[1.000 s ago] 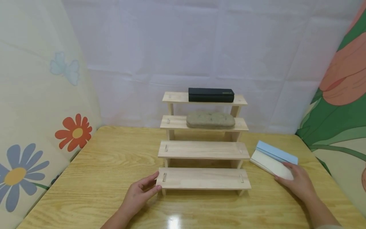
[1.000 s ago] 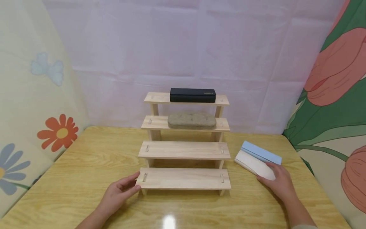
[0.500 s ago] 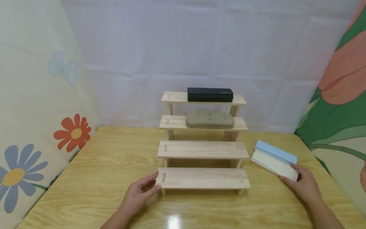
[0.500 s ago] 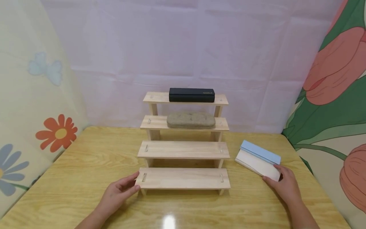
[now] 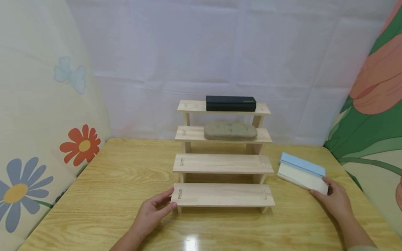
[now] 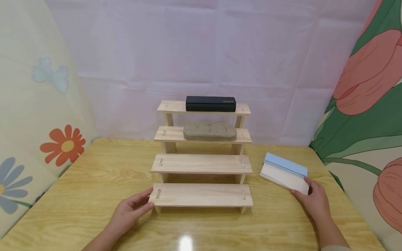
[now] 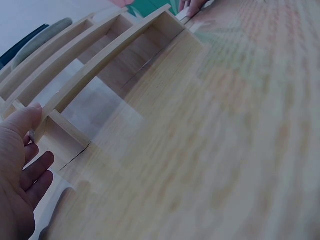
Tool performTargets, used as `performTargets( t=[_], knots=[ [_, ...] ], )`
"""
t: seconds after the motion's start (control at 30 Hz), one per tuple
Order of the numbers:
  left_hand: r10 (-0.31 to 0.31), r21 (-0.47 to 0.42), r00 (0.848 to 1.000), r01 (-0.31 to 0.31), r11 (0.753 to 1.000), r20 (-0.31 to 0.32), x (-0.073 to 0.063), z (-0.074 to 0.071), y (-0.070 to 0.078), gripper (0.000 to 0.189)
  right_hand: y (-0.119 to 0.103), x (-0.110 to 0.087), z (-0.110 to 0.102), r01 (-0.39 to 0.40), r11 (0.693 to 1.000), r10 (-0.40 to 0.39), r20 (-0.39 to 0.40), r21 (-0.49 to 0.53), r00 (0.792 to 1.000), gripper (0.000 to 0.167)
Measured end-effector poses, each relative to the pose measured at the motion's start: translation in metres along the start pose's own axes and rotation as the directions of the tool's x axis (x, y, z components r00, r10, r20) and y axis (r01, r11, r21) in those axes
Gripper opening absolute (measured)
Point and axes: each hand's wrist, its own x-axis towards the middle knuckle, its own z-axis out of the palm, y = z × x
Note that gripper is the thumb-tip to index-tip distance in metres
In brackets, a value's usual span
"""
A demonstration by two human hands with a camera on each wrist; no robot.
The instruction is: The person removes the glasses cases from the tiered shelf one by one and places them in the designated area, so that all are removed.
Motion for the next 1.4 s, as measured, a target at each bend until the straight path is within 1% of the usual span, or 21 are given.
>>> performTargets(
  t=[0.23,0.37,0.57,0.77,0.9,1.13,1.2,1.27,1.4],
  knots=[
    [-0.008,0.004,1.0,0.008,1.0,0.001,-0.001,0.0,0.002,0.049,0.0,0.007,-0.002,-0.107,0.991,0.105,0.026,0.077,0.994,0.087],
    [-0.011,0.001,1.0,0.011,1.0,0.002,-0.001,0.0,0.003,0.05,-0.001,0.01,-0.002,-0.149,0.983,0.147,0.023,0.106,0.989,0.085],
    [-0.004,-0.006,1.0,0.004,1.0,0.006,-0.001,0.0,0.002,0.049,0.001,0.016,-0.003,-0.16,0.983,0.159,0.012,0.087,0.987,0.08],
    [0.018,-0.019,1.0,-0.018,1.0,0.006,0.0,-0.001,0.002,0.049,-0.001,0.02,-0.005,-0.187,0.977,0.183,0.05,0.103,0.982,0.082],
    [0.004,-0.018,1.0,-0.004,1.0,0.0,-0.001,0.0,0.001,0.049,0.0,0.022,-0.006,-0.185,0.978,0.18,0.06,0.095,0.982,0.082],
    [0.013,0.0,1.0,-0.013,1.0,0.0,-0.001,0.0,0.0,0.049,0.001,0.025,-0.007,-0.19,0.978,0.183,0.082,0.086,0.98,0.083],
    [0.005,-0.006,1.0,-0.005,1.0,0.001,-0.001,0.0,0.001,0.05,0.001,0.026,-0.007,-0.187,0.979,0.18,0.087,0.082,0.98,0.083],
    [0.005,-0.007,1.0,-0.005,1.0,0.002,-0.001,0.0,0.001,0.05,0.0,0.026,-0.007,-0.174,0.981,0.167,0.084,0.089,0.982,0.086],
    [0.025,-0.014,1.0,-0.025,1.0,0.004,-0.001,-0.001,0.001,0.049,-0.001,0.024,-0.006,-0.133,0.982,0.126,0.06,0.134,0.99,0.091]
  ],
)
